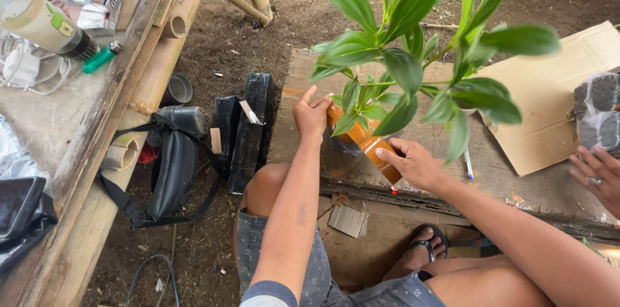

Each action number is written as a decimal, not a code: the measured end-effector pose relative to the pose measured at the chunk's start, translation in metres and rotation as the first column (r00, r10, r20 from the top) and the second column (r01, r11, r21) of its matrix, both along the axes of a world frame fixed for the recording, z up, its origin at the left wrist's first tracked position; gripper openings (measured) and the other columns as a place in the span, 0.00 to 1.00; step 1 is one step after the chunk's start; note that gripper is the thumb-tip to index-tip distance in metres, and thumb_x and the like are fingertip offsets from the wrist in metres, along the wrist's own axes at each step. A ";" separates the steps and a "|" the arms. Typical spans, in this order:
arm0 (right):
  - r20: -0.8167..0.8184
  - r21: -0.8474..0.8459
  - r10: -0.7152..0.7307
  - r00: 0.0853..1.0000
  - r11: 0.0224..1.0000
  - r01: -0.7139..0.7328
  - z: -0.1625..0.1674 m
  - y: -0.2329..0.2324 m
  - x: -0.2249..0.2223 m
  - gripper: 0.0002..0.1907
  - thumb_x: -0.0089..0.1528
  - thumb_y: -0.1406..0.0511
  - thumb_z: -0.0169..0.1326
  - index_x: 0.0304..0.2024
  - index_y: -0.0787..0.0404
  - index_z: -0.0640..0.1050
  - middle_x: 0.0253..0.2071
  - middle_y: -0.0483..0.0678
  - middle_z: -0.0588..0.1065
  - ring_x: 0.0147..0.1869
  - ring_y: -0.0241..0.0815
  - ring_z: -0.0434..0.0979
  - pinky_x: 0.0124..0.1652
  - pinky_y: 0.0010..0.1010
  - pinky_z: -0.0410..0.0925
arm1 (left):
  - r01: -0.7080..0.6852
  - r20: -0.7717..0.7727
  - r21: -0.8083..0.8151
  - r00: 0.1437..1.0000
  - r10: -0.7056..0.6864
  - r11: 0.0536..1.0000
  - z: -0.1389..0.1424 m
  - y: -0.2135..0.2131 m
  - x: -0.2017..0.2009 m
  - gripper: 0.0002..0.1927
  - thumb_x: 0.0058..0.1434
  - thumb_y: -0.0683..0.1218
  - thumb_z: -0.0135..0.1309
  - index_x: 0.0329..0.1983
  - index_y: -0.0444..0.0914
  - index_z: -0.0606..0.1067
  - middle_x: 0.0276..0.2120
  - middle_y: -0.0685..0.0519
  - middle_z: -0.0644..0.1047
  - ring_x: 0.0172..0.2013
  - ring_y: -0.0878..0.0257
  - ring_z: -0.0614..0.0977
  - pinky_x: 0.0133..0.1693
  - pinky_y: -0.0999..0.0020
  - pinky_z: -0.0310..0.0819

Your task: The person wraps the base of a potted plant with plastic and secures it with orange tape. They rotate the plant and apply multiple layers of tape to ensure the wrapping is tight.

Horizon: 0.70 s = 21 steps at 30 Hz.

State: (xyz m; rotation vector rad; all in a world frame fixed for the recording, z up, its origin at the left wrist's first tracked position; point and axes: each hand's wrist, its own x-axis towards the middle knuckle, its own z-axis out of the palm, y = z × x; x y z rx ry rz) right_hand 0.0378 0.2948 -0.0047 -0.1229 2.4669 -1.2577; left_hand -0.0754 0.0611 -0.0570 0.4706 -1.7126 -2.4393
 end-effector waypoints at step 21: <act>0.283 -0.342 0.020 0.959 0.936 0.081 -0.017 -0.008 0.000 0.23 0.68 0.49 0.45 0.49 0.61 0.73 0.35 0.53 0.80 0.36 0.39 0.82 0.36 0.32 0.75 | 0.083 -0.080 -0.926 0.909 -0.408 0.368 0.053 0.020 0.059 0.41 0.45 0.68 0.67 0.59 0.43 0.74 0.59 0.42 0.72 0.63 0.41 0.69 0.64 0.49 0.63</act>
